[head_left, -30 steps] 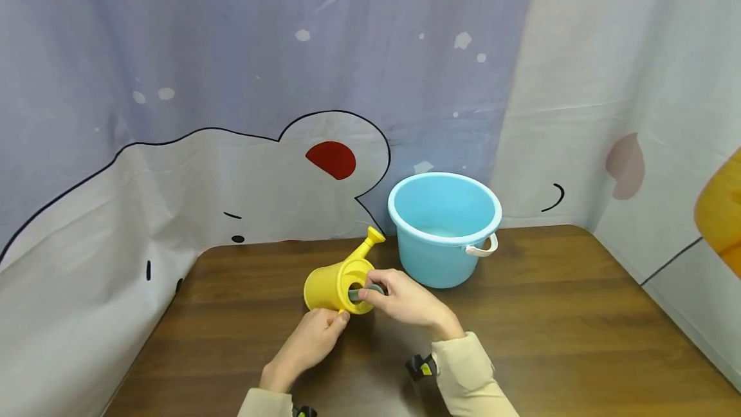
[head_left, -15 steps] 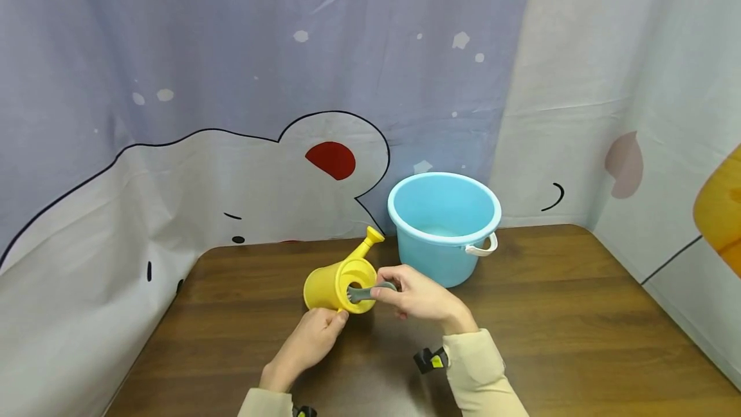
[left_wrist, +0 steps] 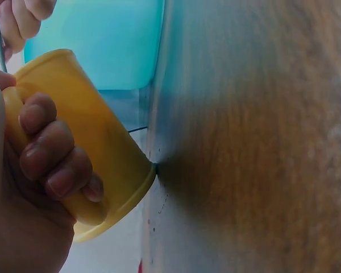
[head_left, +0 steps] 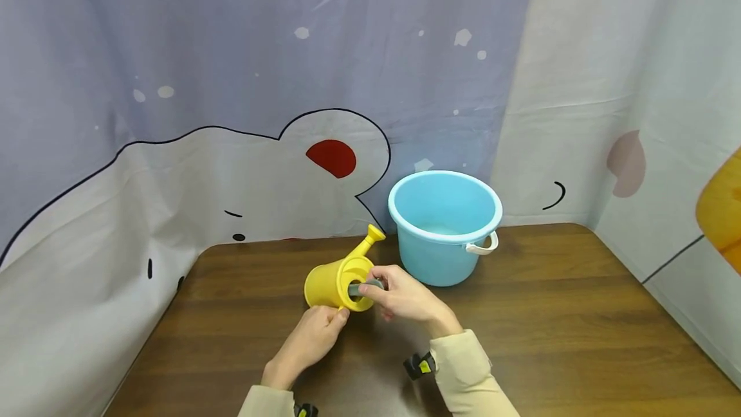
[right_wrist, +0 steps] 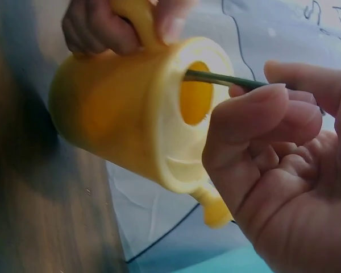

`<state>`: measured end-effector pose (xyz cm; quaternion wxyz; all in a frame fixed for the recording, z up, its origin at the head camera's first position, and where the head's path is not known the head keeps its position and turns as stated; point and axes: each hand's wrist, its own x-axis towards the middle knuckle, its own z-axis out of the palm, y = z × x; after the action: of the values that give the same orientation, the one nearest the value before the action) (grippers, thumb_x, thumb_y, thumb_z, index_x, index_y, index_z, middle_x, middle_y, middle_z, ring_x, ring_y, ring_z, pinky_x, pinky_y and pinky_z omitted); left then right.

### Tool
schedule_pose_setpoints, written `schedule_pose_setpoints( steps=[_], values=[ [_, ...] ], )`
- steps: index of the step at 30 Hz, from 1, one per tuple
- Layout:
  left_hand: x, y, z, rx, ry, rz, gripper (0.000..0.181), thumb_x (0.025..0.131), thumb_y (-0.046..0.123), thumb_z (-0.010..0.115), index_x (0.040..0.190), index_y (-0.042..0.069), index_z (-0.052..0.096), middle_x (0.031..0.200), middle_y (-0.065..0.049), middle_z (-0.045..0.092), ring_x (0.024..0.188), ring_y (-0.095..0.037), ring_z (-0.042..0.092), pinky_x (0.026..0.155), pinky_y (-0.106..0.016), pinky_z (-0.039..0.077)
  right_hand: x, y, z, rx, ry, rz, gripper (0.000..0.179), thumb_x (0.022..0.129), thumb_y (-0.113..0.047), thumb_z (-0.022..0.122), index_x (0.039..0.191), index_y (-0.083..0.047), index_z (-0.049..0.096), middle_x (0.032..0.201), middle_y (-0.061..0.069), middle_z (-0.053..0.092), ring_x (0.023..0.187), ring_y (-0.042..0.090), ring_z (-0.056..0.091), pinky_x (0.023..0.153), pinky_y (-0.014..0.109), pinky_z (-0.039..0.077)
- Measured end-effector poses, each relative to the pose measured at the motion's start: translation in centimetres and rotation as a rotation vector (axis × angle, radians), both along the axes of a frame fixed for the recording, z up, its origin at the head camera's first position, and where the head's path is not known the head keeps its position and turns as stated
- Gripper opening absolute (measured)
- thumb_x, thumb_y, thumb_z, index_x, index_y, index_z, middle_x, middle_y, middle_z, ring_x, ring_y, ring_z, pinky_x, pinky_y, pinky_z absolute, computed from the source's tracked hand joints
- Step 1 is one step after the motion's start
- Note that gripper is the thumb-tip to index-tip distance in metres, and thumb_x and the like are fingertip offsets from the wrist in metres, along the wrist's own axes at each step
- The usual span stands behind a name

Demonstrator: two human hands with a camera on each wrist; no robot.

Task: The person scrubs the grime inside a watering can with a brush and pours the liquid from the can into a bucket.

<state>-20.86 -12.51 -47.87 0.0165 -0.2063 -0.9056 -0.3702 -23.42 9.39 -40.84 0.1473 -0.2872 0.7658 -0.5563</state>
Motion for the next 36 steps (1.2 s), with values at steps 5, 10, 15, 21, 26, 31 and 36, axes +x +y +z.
schedule_pose_setpoints(
  steps=[5, 10, 15, 21, 26, 31, 36],
  values=[
    [0.1, 0.1, 0.0, -0.004, -0.007, 0.003, 0.054, 0.104, 0.037, 0.044, 0.054, 0.016, 0.038, 0.051, 0.013, 0.030, 0.045, -0.002, 0.023, 0.045, -0.022, 0.022, -0.1, -1.1, -0.9, -0.015, 0.000, -0.044, 0.021, 0.097, -0.014, 0.059, 0.089, 0.006, 0.056, 0.046, 0.002, 0.044, 0.039, 0.021, 0.045, 0.046, 0.029, 0.042],
    [0.1, 0.1, 0.1, 0.006, -0.018, 0.000, 0.053, 0.103, 0.037, 0.045, 0.055, 0.016, 0.039, 0.051, 0.012, 0.030, 0.045, -0.002, 0.024, 0.045, -0.022, 0.022, -0.1, -1.6, -1.2, -0.091, -0.052, -0.082, 0.021, 0.097, -0.011, 0.058, 0.091, 0.009, 0.056, 0.046, 0.002, 0.043, 0.040, 0.020, 0.045, 0.046, 0.031, 0.045],
    [0.0, 0.2, 0.1, 0.014, -0.007, -0.003, 0.052, 0.103, 0.033, 0.046, 0.054, 0.017, 0.038, 0.051, 0.013, 0.030, 0.045, -0.002, 0.024, 0.044, -0.021, 0.022, -0.2, -1.1, -1.0, -0.174, -0.139, -0.057, 0.025, 0.096, -0.011, 0.060, 0.087, 0.010, 0.051, 0.048, 0.003, 0.040, 0.041, 0.020, 0.039, 0.046, 0.033, 0.044],
    [-0.1, 0.3, 0.1, 0.013, 0.002, 0.006, 0.052, 0.103, 0.029, 0.048, 0.053, 0.017, 0.038, 0.049, 0.013, 0.029, 0.044, -0.001, 0.024, 0.044, -0.021, 0.023, -0.3, -0.1, -0.6, -0.253, -0.225, 0.003, 0.021, 0.095, -0.010, 0.060, 0.083, 0.005, 0.050, 0.052, 0.003, 0.040, 0.042, 0.017, 0.037, 0.045, 0.029, 0.042],
    [-0.1, 0.2, -0.1, 0.023, -0.003, 0.004, 0.054, 0.104, 0.035, 0.044, 0.053, 0.016, 0.038, 0.050, 0.013, 0.029, 0.044, -0.001, 0.023, 0.044, -0.021, 0.022, -0.1, 0.9, 0.0, -0.243, -0.247, 0.042, 0.022, 0.094, -0.009, 0.060, 0.083, 0.005, 0.048, 0.051, 0.002, 0.038, 0.041, 0.016, 0.035, 0.044, 0.028, 0.042],
    [0.0, 0.0, 0.0, 0.033, -0.018, 0.015, 0.058, 0.104, 0.042, 0.040, 0.053, 0.017, 0.037, 0.049, 0.013, 0.028, 0.044, -0.002, 0.023, 0.044, -0.021, 0.021, 0.2, 1.5, 0.8, -0.233, -0.316, 0.013, 0.022, 0.092, -0.010, 0.063, 0.079, 0.000, 0.048, 0.051, 0.001, 0.035, 0.040, 0.015, 0.033, 0.043, 0.028, 0.040],
    [0.0, 0.0, 0.0, 0.016, -0.006, 0.030, 0.057, 0.104, 0.043, 0.041, 0.053, 0.017, 0.038, 0.050, 0.013, 0.028, 0.045, -0.002, 0.024, 0.045, -0.021, 0.022, 0.2, 1.2, 1.0, -0.202, -0.341, -0.091, 0.022, 0.090, -0.012, 0.064, 0.079, 0.000, 0.050, 0.052, 0.001, 0.037, 0.040, 0.012, 0.031, 0.043, 0.027, 0.035]
  ],
)
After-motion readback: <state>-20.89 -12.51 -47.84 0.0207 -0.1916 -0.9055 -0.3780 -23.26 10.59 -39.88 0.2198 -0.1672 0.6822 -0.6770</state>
